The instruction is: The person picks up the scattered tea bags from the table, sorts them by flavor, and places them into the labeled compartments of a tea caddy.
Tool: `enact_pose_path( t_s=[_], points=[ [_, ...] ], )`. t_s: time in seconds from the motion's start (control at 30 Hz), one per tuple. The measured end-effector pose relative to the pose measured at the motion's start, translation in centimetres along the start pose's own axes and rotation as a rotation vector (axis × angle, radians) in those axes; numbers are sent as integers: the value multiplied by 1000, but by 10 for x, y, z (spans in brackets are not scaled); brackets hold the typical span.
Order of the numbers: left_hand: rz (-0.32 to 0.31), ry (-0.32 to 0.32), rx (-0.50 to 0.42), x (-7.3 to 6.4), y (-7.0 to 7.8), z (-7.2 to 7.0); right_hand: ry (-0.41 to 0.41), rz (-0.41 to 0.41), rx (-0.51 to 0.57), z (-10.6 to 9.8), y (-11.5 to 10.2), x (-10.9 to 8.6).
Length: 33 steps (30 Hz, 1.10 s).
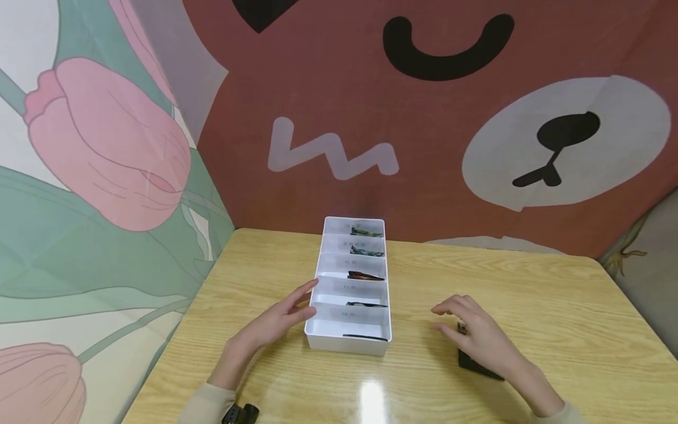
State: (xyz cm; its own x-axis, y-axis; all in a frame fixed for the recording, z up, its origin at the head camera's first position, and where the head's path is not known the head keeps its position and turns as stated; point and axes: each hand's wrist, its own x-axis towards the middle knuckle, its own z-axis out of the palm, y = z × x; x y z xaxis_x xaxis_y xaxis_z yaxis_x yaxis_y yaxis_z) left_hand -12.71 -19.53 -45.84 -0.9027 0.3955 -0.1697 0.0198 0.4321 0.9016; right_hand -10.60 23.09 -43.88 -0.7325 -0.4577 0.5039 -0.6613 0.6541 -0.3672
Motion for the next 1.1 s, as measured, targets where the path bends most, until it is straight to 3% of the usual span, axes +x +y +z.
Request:
enact_pose_path(
  t_s=[0.17,0.6,1.1],
  points=[
    [14,-5,14,0,0,0,-74,129,1,-9,22,-15],
    [-2,-3,-5,0,-1,0,-240,320,-42,-31,50,-35],
    [-2,4,7,0,0,0,-343,365,12,-42,64,-44]
  ],
)
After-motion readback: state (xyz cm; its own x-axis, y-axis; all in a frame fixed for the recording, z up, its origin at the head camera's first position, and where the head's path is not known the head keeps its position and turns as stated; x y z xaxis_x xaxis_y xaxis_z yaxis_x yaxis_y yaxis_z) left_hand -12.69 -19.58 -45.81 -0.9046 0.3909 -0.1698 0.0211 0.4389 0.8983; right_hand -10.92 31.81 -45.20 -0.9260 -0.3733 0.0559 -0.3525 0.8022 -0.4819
